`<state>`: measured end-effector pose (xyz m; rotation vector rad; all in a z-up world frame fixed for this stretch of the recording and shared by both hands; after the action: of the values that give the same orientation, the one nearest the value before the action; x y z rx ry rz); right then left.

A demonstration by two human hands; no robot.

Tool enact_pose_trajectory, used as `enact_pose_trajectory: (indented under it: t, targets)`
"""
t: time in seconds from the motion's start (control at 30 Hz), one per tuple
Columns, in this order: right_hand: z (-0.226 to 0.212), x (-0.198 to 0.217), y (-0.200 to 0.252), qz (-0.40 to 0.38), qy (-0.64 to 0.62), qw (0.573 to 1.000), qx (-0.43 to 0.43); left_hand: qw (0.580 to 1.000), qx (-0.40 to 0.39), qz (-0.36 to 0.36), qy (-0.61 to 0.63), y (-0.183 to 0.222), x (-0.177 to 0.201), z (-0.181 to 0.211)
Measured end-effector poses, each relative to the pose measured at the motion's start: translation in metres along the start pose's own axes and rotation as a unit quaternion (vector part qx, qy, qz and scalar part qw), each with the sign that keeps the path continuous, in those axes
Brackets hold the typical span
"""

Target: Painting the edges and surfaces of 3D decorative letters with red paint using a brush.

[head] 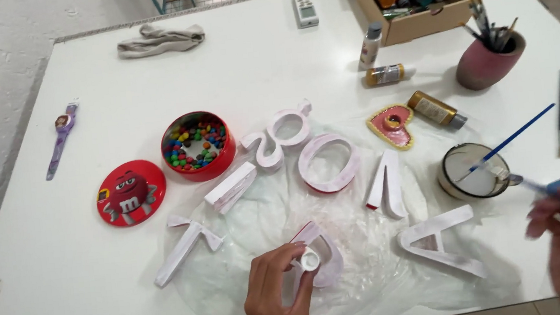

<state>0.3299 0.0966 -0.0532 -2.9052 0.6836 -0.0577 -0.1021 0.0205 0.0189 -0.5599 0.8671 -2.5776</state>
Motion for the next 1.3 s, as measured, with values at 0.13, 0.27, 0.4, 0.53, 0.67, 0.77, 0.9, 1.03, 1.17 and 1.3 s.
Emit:
enact_pose_trajectory:
  t: [0.13,0.27,0.4,0.53,0.67,0.77,0.9,1.03,1.17,1.3]
  targets:
    - [-0.068,-0.095,0.080,-0.092,-0.037,0.987,0.126,1.000,-0.020,0.004,0.007,-0.001,-0.003,0.004]
    - [-0.092,-0.135,0.120,-0.182,0.040,0.963,0.193,0.999,-0.014,0.029,0.014,0.004,-0.001,0.002]
    - [-0.100,-0.154,0.128,-0.227,0.057,0.941,0.245,0.998,-0.046,0.031,-0.002,0.004,0.004,0.001]
    - [-0.114,-0.168,0.134,-0.244,0.087,0.917,0.304,0.998,-0.056,0.030,-0.011,0.005,0.007,-0.001]
    - [-0.117,-0.173,0.137,-0.255,0.107,0.917,0.287,0.996,-0.079,0.028,-0.021,0.006,0.010,-0.005]
    - [-0.124,-0.177,0.136,-0.261,0.121,0.910,0.300,0.996,-0.084,0.031,-0.020,0.005,0.012,-0.004]
    - [-0.110,-0.180,0.139,-0.230,0.073,0.929,0.282,0.996,-0.083,0.022,-0.016,0.005,0.013,-0.003]
    - [-0.098,-0.176,0.134,-0.212,0.050,0.939,0.268,0.996,-0.083,0.012,-0.013,0.008,0.012,-0.004]
    - [-0.101,-0.182,0.132,-0.212,0.066,0.932,0.287,0.995,-0.096,0.020,-0.018,0.007,0.010,-0.004]
    - [-0.086,-0.179,0.127,-0.230,0.064,0.945,0.224,0.994,-0.101,0.020,-0.025,0.009,0.008,-0.002]
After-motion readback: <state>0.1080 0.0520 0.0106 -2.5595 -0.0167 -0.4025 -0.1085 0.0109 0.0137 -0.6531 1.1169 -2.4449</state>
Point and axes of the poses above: each hand's wrist, its own y-axis away from the middle knuckle, its own x-axis out of the back of the hand, z = x × y, the point moved 3 cm from there along -y, towards the middle knuckle, and after that the axes turned 12 degrees about y, right-handed, at the moved point
